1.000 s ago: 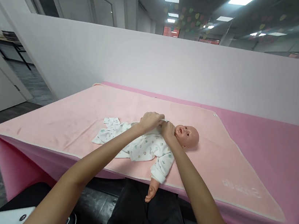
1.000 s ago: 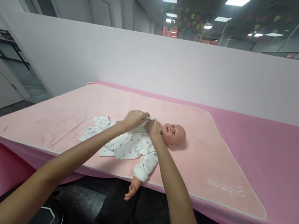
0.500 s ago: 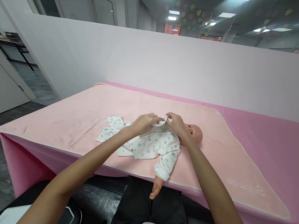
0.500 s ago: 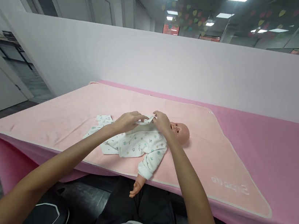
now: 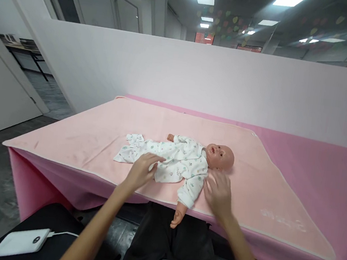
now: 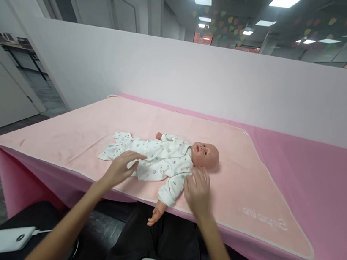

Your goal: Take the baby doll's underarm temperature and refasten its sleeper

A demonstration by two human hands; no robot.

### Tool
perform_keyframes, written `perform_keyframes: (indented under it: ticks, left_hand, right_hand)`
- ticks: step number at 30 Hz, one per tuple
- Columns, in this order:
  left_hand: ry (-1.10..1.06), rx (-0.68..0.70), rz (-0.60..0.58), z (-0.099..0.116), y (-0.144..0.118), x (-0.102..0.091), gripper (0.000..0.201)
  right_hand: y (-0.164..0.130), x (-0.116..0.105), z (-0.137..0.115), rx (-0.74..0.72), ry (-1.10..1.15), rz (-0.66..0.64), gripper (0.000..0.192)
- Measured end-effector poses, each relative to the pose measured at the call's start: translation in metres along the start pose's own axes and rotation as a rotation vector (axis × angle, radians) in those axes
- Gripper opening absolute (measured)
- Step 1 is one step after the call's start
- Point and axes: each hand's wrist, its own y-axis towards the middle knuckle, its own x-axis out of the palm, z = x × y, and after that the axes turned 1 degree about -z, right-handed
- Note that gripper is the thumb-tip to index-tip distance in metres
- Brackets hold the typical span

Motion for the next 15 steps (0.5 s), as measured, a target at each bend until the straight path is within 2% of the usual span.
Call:
perform_keyframes:
  ticks: [1,2,3,4,5,6,7,10,12,13,15]
  left_hand:
    - [-0.04,-0.086,0.175,0.005,-0.024,0.01,0.023]
    - [-0.076,-0.193,0.403,0.009,-0.048,0.023,0.019]
    - [-0.104,-0.314,0.637,0.012,-0.071,0.041,0.015]
    - [-0.12,-0.45,0.82,0.013,-0.094,0.06,0.014]
    - [-0.138,-0.574,0.88,0.013,-0.114,0.082,0.014]
    - [-0.167,-0.663,0.812,0.012,-0.131,0.103,0.015]
    - [-0.201,-0.699,0.66,0.009,-0.146,0.124,0.016]
    - [-0.202,-0.693,0.323,0.001,-0.174,0.173,0.027]
    - [-0.149,-0.696,0.199,-0.006,-0.183,0.19,0.032]
    - [-0.127,-0.698,0.164,-0.009,-0.185,0.195,0.033]
    - [-0.09,-0.693,0.116,-0.017,-0.188,0.199,0.034]
  right_hand:
    - [-0.03,0.001,-0.012,0.006,0.034,0.08,0.016]
    - [-0.059,0.005,-0.024,-0.001,0.088,0.171,0.014]
    - [-0.088,0.01,-0.034,-0.057,0.155,0.177,0.013]
    - [-0.114,0.016,-0.043,-0.133,0.233,0.127,0.015]
    - [-0.137,0.024,-0.049,-0.169,0.284,0.087,0.018]
    - [-0.156,0.033,-0.052,-0.135,0.299,0.043,0.021]
    - [-0.171,0.043,-0.052,-0.048,0.291,0.014,0.022]
    - [-0.198,0.073,-0.033,0.357,0.208,-0.129,0.024]
    - [-0.204,0.091,-0.016,0.607,0.164,-0.245,0.033]
    - [-0.206,0.098,-0.008,0.685,0.154,-0.3,0.036]
    - [-0.205,0.106,0.001,0.741,0.154,-0.373,0.038]
